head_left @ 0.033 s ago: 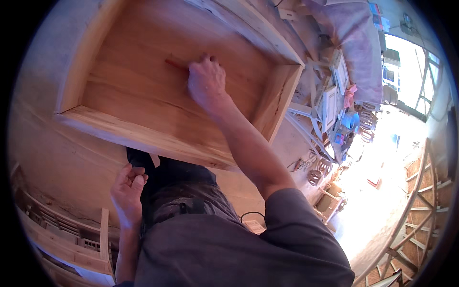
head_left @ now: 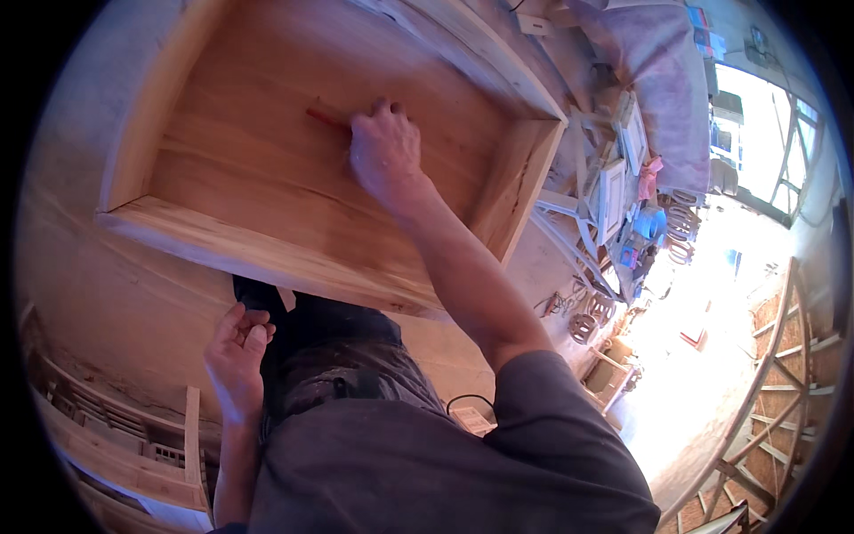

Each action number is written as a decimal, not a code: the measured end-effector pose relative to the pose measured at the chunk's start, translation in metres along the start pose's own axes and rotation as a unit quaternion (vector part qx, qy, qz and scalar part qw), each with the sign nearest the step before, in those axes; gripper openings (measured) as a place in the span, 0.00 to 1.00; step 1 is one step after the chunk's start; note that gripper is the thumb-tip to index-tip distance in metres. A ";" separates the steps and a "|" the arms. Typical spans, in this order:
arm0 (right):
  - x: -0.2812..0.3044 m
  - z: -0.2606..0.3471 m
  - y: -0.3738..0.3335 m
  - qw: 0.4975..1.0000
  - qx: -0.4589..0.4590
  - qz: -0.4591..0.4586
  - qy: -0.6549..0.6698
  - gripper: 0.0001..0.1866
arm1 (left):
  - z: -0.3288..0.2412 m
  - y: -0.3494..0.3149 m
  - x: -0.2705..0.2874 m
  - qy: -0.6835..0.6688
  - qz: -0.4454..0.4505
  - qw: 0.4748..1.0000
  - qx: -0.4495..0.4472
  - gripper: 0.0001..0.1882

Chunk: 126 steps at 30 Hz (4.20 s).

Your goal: The person assembles a wooden drawer by fitting side panels and a bottom panel together. They then walk to a workbench and use an orbital sander to smooth the surface of a wooden plank.

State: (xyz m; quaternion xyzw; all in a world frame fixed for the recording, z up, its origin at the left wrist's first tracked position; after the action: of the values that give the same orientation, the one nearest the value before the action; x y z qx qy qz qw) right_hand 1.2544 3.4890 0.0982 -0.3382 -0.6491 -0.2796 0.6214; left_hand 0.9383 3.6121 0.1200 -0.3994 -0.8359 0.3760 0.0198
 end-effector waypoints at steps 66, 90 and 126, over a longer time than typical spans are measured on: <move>0.046 -0.147 -0.271 0.867 -0.492 -0.018 0.074 0.14 | -0.081 -0.023 -0.034 -0.033 0.251 0.967 -0.018 0.30; 0.191 -0.137 -0.188 0.779 -0.166 0.108 0.595 0.22 | -0.150 0.031 -0.139 -0.061 0.268 0.961 -0.018 0.19; 0.185 0.002 -0.027 0.915 -0.017 0.008 0.402 0.15 | -0.380 -0.027 -0.089 0.365 -0.020 0.631 -0.685 0.08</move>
State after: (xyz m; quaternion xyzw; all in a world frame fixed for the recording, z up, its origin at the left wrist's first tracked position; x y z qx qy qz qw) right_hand 1.2323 3.4914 0.2840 -0.2130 -0.3369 -0.3982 0.8262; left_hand 1.1080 3.7729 0.4335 -0.3859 -0.7854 -0.4812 0.0517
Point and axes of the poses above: each hand's wrist, its own y-axis towards the middle knuckle, its own x-axis out of the back of the hand, z = x × y, the point moved 6 cm from there along y, towards the middle knuckle, and after that the axes turned 11 degrees about -y, right-handed, at the moved point
